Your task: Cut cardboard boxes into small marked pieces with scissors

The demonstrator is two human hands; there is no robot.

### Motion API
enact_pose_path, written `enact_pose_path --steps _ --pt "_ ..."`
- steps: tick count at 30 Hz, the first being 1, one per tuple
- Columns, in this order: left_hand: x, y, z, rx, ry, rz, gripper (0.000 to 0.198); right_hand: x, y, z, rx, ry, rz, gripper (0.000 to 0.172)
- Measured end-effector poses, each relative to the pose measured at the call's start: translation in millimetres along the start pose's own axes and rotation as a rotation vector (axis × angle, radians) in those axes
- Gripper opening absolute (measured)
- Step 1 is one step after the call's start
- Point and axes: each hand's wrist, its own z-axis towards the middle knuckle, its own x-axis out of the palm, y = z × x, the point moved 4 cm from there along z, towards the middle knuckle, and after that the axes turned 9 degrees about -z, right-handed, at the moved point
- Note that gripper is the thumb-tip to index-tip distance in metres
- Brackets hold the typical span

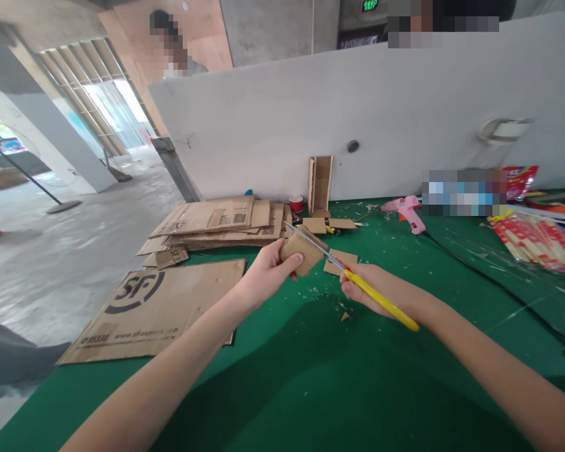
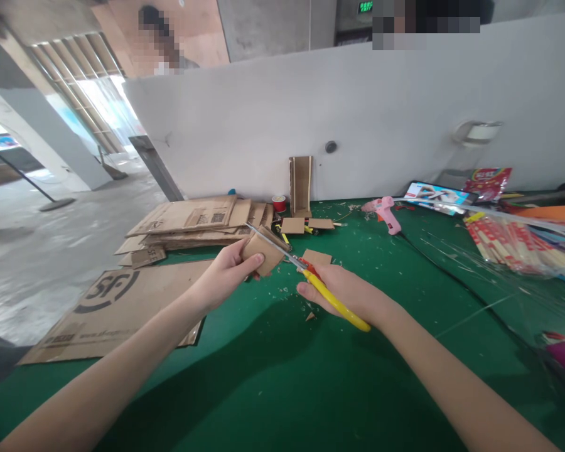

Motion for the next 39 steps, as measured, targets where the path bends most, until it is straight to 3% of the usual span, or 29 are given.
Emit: enact_pose_path --steps 9,15,22,27,39 --pt "0.4 9.1 0.2 0.001 -0.049 -0.122 0.027 -2.0 0.8 -0.6 0.144 -0.043 -0.063 0.044" --pt "0.5 24.1 4.2 0.035 -0.14 -0.267 0.031 0.7 -4.7 2.4 0.089 -0.104 -0.093 0.039" --pt "0.0 24.0 3.9 0.011 -0.128 -0.245 0.033 -5.0 -2.4 -3.7 -0.06 0.004 0.1 0.037" --pt "0.2 25.2 3.1 0.008 -0.151 -0.261 0.037 -6.8 -0.1 -5.4 -0.059 0.041 0.116 0.04" --pt "5.4 30.2 -1.7 0.014 -0.234 -0.374 0.04 -1.2 3.0 -0.2 0.028 -0.029 0.002 0.041"
